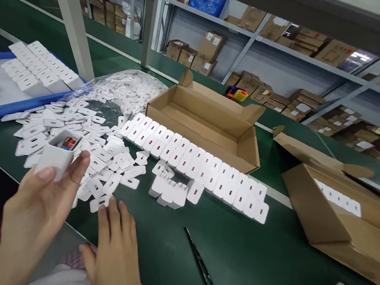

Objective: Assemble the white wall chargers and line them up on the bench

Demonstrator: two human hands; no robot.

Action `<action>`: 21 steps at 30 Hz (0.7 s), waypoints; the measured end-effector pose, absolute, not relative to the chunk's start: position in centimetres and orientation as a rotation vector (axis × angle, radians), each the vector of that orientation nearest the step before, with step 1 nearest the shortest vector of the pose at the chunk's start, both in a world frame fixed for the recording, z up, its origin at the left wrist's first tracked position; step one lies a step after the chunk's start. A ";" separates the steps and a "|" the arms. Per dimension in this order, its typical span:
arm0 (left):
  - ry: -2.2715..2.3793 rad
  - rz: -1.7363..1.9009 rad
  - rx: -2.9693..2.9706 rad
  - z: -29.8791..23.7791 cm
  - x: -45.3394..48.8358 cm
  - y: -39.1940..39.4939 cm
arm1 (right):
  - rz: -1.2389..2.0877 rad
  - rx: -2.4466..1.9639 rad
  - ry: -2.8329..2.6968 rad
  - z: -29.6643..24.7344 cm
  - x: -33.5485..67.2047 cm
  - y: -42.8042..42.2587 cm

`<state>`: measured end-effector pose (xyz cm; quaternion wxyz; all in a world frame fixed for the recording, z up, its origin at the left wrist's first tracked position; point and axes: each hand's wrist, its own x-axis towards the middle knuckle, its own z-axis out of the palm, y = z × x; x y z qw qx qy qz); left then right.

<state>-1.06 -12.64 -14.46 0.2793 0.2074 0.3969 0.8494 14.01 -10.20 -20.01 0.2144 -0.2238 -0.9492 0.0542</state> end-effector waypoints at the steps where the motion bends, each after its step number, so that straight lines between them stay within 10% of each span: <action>1: 0.984 2.208 0.532 -14.2 -1.6 -13.2 | 0.107 -0.607 -2.632 -20.5 13.3 -10.4; 11: 0.442 1.325 0.558 -15.5 1.4 -14.7 | 0.044 -0.621 -2.275 -24.1 18.1 -12.8; 21: 0.494 1.065 0.659 -16.9 5.0 -15.6 | 0.615 -1.256 -1.369 -14.7 22.4 -14.9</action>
